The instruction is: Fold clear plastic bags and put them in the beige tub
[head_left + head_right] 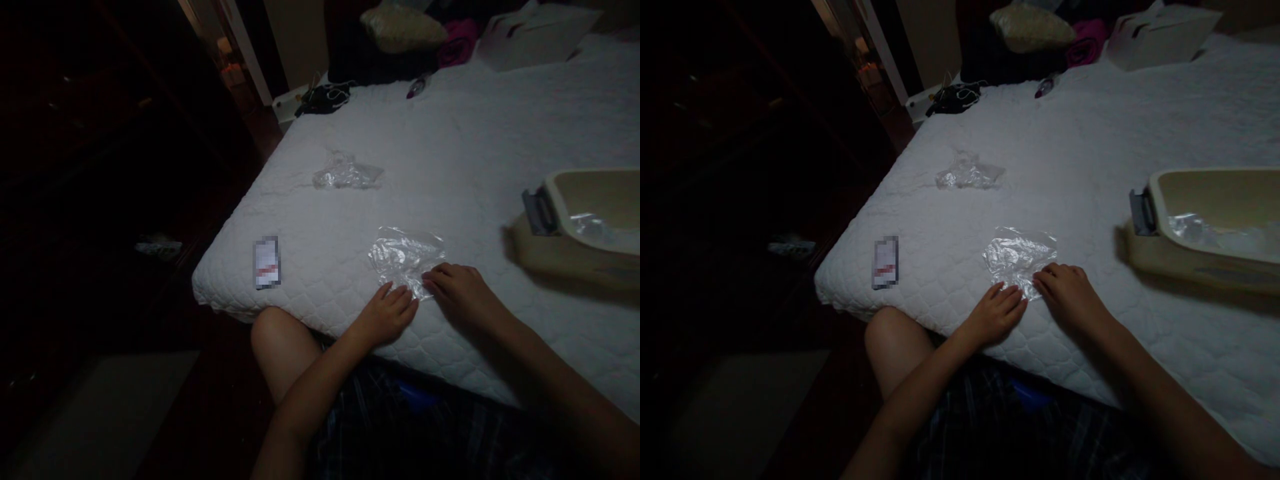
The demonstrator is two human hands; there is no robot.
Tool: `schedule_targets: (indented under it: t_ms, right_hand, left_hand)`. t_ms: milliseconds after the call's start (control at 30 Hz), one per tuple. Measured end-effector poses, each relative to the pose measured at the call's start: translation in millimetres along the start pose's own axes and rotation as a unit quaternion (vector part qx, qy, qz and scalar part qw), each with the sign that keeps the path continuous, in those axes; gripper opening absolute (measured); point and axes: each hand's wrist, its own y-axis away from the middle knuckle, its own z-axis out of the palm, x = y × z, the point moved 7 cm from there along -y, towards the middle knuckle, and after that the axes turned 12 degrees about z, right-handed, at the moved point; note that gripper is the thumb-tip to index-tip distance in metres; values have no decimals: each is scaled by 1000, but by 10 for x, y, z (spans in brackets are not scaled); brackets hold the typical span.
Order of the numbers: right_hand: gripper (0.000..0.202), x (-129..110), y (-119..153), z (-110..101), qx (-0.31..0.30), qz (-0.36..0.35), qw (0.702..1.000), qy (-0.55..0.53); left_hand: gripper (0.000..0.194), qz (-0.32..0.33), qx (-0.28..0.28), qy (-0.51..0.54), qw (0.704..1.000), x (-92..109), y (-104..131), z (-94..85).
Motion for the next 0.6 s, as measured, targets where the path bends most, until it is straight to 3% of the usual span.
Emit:
schedule_targets:
  t_ms: [200, 600]
  right_hand:
    - [27, 16, -71, -76, -4, -8, 998, -64]
    - [27, -98, -221, 132, -27, -31, 998, -37]
  left_hand:
    - [30, 4, -5, -2, 1000, 1, -6, 5]
    - [31, 7, -22, -1, 1000, 5, 9, 14]
